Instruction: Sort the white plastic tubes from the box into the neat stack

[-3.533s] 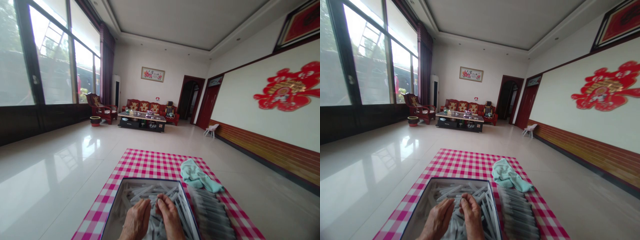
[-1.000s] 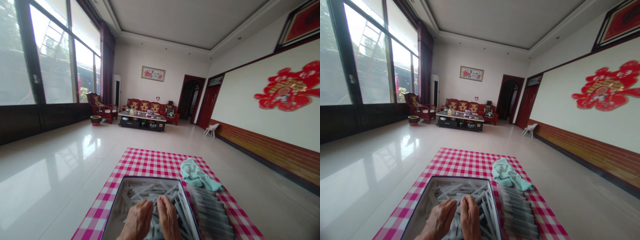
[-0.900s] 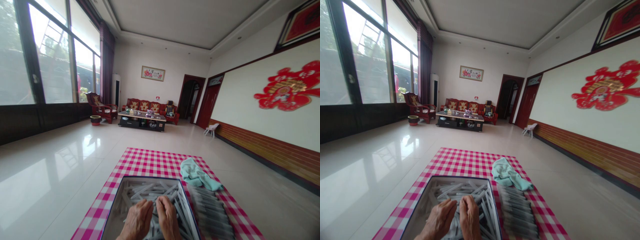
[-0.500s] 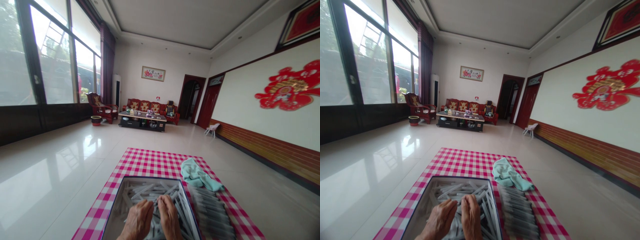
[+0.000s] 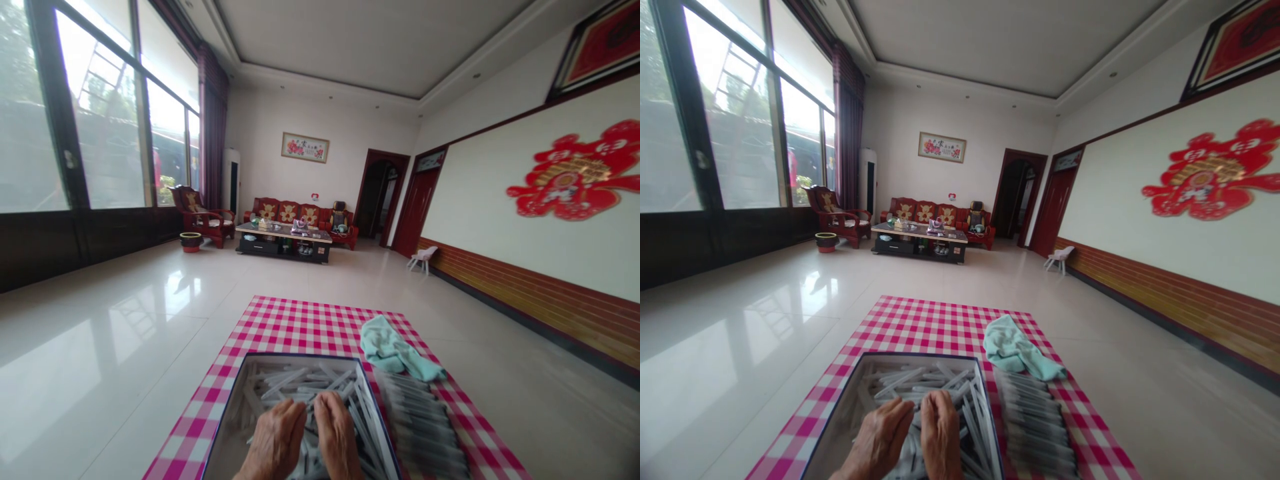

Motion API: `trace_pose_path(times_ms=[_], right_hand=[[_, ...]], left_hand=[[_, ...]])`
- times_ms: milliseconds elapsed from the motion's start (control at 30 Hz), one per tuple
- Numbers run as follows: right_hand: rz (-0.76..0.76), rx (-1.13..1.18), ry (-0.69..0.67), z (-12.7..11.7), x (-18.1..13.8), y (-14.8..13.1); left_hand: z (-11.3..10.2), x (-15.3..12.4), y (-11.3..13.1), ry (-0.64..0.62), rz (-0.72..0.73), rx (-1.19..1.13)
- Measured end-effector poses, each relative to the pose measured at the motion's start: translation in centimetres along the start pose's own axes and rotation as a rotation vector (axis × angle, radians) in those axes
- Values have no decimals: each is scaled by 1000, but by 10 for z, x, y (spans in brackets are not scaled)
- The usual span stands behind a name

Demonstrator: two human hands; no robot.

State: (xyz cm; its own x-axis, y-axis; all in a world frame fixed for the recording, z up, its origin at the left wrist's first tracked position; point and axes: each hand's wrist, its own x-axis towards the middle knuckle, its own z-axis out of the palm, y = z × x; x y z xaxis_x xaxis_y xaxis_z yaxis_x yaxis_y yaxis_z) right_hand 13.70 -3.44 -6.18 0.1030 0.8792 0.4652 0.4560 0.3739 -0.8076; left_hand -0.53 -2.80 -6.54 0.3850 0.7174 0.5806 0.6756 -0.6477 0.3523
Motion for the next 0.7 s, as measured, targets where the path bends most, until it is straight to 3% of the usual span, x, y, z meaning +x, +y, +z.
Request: trace_pose_path(times_ms=[700], right_hand=[[-23,-168,37,5,-1,7]], left_hand=[[-8,5,5,41,88,125]])
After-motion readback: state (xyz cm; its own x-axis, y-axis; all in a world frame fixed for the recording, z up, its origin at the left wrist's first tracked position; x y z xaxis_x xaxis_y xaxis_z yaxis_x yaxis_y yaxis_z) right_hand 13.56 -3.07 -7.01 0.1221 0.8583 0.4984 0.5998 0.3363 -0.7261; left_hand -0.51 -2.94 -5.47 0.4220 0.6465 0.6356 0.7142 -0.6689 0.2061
